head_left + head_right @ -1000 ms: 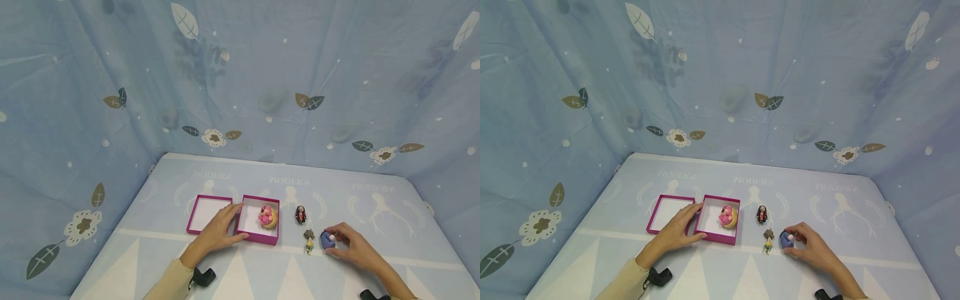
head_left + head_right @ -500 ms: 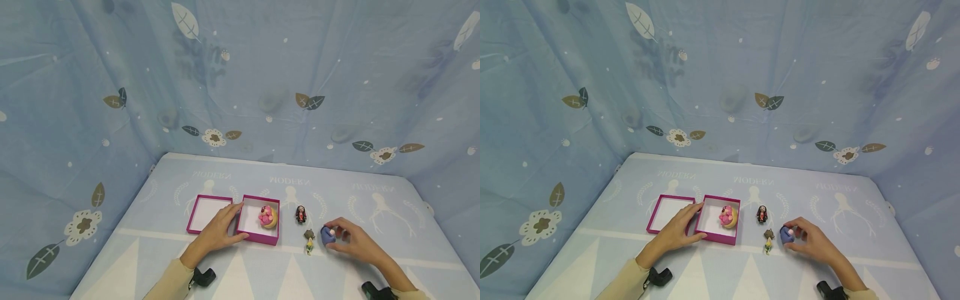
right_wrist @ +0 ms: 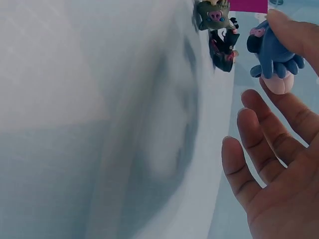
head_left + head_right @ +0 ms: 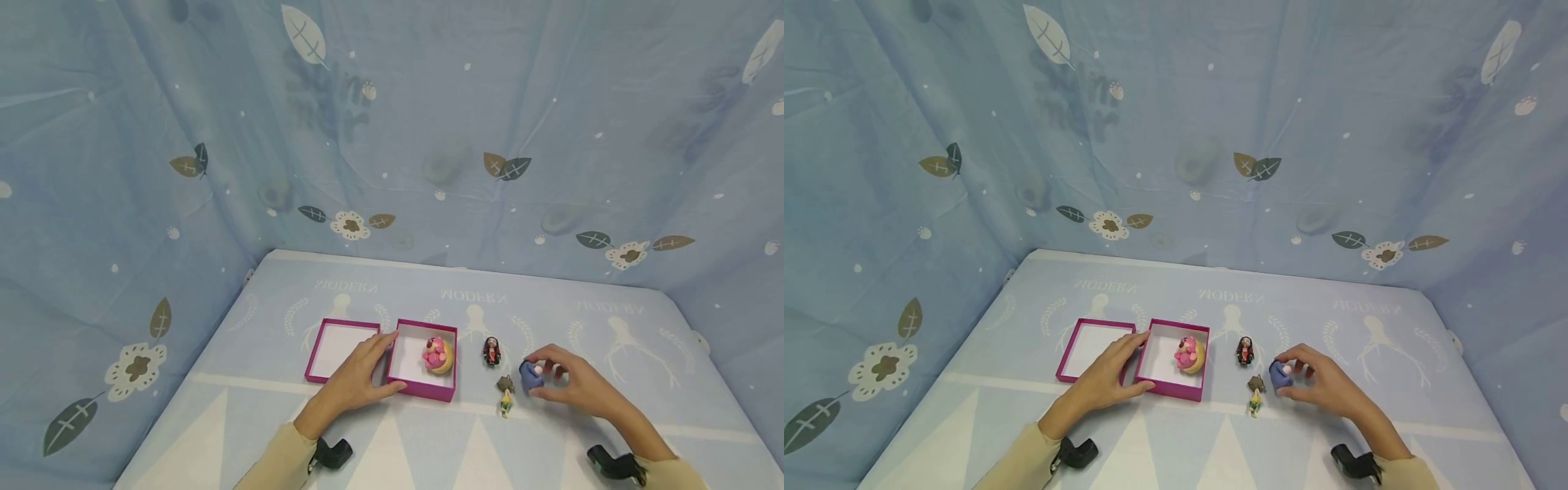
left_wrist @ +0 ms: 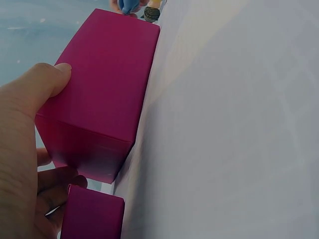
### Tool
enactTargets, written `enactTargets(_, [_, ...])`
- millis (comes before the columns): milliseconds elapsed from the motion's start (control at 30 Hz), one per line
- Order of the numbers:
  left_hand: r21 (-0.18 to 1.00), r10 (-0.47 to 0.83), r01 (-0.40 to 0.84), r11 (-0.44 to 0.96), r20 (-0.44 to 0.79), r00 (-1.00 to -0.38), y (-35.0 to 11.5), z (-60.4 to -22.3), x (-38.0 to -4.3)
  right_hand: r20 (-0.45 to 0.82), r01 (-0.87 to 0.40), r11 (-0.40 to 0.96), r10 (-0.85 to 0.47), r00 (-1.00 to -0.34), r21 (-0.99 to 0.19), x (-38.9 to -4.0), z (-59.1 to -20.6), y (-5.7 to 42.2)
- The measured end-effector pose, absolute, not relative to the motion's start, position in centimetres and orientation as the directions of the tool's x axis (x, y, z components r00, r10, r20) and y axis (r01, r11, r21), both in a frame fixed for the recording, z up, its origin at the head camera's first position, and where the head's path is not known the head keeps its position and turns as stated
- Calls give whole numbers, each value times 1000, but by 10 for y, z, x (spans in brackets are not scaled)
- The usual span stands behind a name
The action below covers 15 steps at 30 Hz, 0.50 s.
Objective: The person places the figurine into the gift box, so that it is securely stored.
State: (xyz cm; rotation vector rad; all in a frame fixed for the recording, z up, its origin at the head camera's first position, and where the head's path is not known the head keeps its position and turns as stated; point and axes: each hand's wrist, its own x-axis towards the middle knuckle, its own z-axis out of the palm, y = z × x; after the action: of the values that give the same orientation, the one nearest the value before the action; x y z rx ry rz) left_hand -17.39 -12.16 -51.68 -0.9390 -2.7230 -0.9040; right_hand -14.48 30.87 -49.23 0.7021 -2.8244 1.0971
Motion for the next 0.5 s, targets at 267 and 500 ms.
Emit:
enactTargets(267, [482,531,619,620,324,-783,-124,-520,-171,210,-468,624,-443,-872,-625,-153,-489,298])
enactTargets(500, [473,532,621,625,324,-782,-122,-519,-176,219,-488,628,-458,-862,-607,-166,-480,286])
